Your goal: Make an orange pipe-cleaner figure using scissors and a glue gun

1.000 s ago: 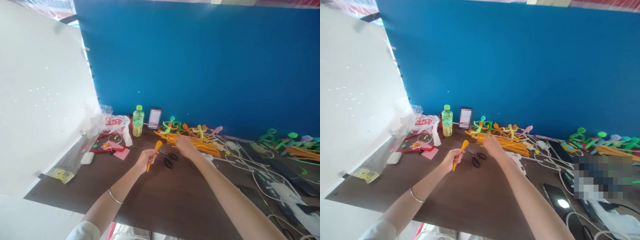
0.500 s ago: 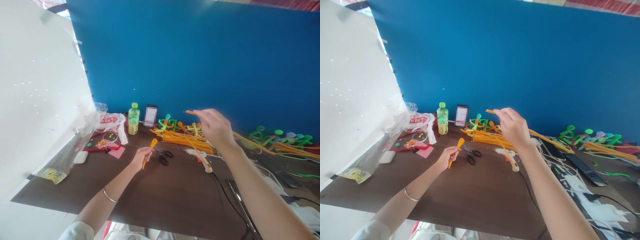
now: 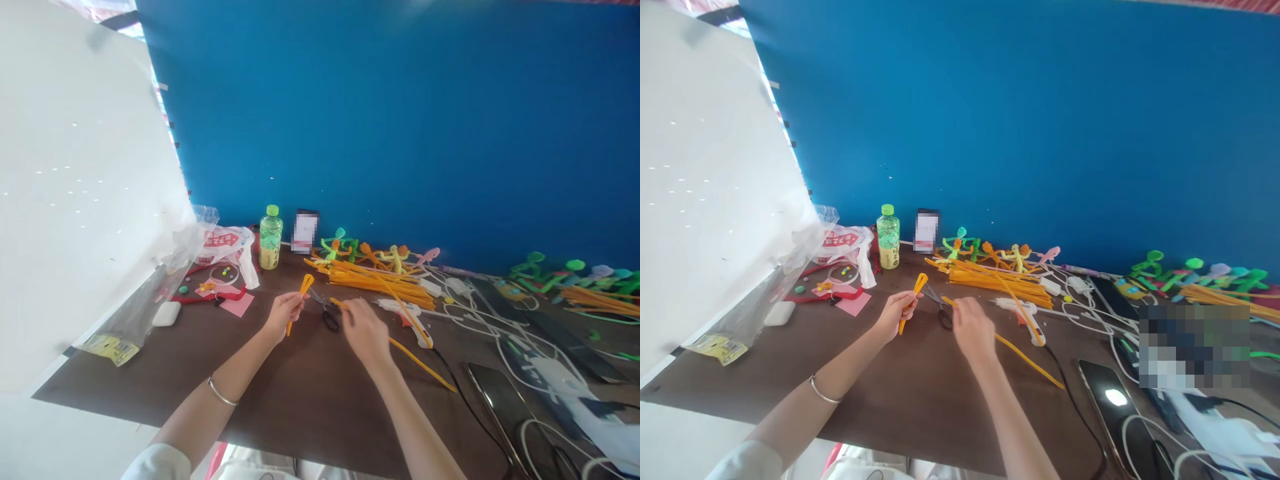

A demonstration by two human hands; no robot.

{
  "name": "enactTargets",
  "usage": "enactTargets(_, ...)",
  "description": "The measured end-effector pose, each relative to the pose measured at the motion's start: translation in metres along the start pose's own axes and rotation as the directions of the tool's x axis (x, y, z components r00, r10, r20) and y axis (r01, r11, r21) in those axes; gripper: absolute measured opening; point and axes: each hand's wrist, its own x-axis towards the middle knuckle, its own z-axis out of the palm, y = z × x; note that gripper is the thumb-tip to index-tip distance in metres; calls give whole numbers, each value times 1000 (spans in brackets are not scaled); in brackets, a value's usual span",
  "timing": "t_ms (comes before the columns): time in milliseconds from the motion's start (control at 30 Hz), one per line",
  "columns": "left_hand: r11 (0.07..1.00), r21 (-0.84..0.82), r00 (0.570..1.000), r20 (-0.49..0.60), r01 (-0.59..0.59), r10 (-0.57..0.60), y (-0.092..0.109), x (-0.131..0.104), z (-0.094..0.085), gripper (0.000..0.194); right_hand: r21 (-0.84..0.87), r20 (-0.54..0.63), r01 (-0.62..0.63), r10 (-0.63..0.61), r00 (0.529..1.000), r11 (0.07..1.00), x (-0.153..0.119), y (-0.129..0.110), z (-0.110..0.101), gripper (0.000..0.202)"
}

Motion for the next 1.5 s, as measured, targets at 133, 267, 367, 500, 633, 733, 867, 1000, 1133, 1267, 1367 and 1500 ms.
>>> enactTargets(133,1000,10,1000,8,14,-14,1,0,1,36,-369,106,-355,419,902,859,2,69,-26,23)
enactTargets(267,999,26,1000,16,24,-24,0,0,4,35,-483,165,-424,555,816,766,2,113,-43,27)
enactTargets(367,998,47,999,26,36,-37,-2,0,4,34,-482,158,-409,536,830,775,6,132,-41,19)
enactTargets(500,998,52,997,69,23,-27,-5,1,2,33,-460,-33,-377,409,912,804,33,170,-41,14)
enactTargets(633,998,55,997,76,9,-14,-5,1,0,33,-424,-322,-308,176,930,852,52,177,-48,29)
enactTargets(733,997,72,998,59,-4,0,-5,1,2,34,-295,-99,-63,35,994,953,42,123,-46,27)
enactTargets(867,989,138,998,34,-53,49,-3,-1,3,35,153,98,208,-224,970,966,18,17,-20,34)
enactTargets(1000,942,292,986,19,-165,167,-2,-2,2,36,392,46,149,-181,982,908,8,-39,23,24)
enactTargets(1133,861,427,958,48,-276,283,-2,-2,3,36,458,-117,154,-112,987,875,6,-41,50,24)
enactTargets(1267,813,476,938,86,-335,336,-6,0,6,33,449,-186,93,-9,982,889,1,-37,54,24)
enactTargets(1367,815,477,938,69,-329,339,-9,0,7,33,435,-218,49,52,975,899,-3,-38,54,24)
enactTargets(1500,847,428,946,61,-314,320,-9,-2,9,33,436,-203,21,76,976,899,-4,-39,54,23)
